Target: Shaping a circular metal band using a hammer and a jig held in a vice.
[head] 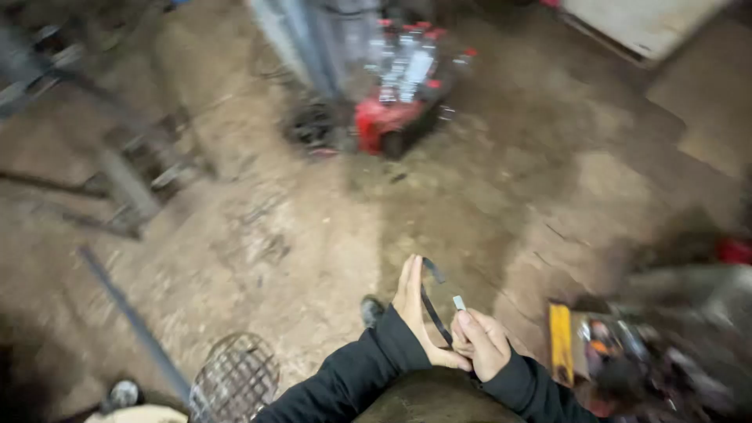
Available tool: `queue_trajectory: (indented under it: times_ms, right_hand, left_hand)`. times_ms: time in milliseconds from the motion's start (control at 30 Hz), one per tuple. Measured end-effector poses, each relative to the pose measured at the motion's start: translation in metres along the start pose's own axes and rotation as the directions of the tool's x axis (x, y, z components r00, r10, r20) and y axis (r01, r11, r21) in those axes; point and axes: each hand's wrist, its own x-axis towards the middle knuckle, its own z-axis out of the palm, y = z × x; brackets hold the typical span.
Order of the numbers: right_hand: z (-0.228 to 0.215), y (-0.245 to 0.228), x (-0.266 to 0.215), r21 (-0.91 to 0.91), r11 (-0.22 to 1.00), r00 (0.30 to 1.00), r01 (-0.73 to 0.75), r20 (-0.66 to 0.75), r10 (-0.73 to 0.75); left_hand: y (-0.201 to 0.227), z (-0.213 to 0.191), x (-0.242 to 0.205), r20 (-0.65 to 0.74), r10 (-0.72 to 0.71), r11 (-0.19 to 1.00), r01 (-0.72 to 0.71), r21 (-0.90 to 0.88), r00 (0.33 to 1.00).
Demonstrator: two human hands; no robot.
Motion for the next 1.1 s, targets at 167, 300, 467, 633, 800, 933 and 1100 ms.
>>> queue_trajectory:
  times_ms: [167, 300, 467, 633, 800, 933, 1100]
  right_hand:
    - [0.089, 0.002, 0.112, -0.124, 0.992, 0.965, -0.006, 0.261, 0.038]
    - [0.141, -0.007, 0.188, -0.146, 0.976, 0.912, -0.163, 0.356, 0.205]
    - [0.185, -0.037, 0.296, -0.326, 0.889, 0.775, -0.322, 0.449, 0.446]
    - [0.236, -0.054, 0.423, -0.393, 0.836, 0.678, -0.383, 0.495, 0.544]
    - [0.340, -0.106, 0.547, -0.686, 0.373, 0.698, 0.624, 0.705, 0.127]
    - [0.388, -0.116, 0.646, -0.695, 0.108, 0.657, 0.711, 0.711, 0.252]
    - [0.441, -0.135, 0.724, -0.666, 0.272, 0.587, 0.694, 0.743, 0.321]
  left_hand:
    - [-0.054, -0.112, -0.012, -0.217, -0.071, 0.990, 0.095, 0.103, 0.974]
    - [-0.084, -0.192, -0.021, -0.363, -0.095, 0.979, 0.154, 0.136, 0.927]
    - [-0.151, -0.263, -0.025, -0.552, -0.230, 0.955, 0.296, 0.032, 0.802]
    - [-0.195, -0.335, 0.014, -0.601, -0.342, 0.922, 0.383, -0.065, 0.723]
    - [-0.256, -0.407, 0.088, -0.473, -0.682, 0.732, 0.523, -0.438, 0.558]
    - [-0.343, -0.453, 0.116, -0.572, -0.590, 0.807, 0.428, -0.406, 0.569]
    - [-0.378, -0.514, 0.141, -0.574, -0.625, 0.768, 0.283, -0.575, 0.529]
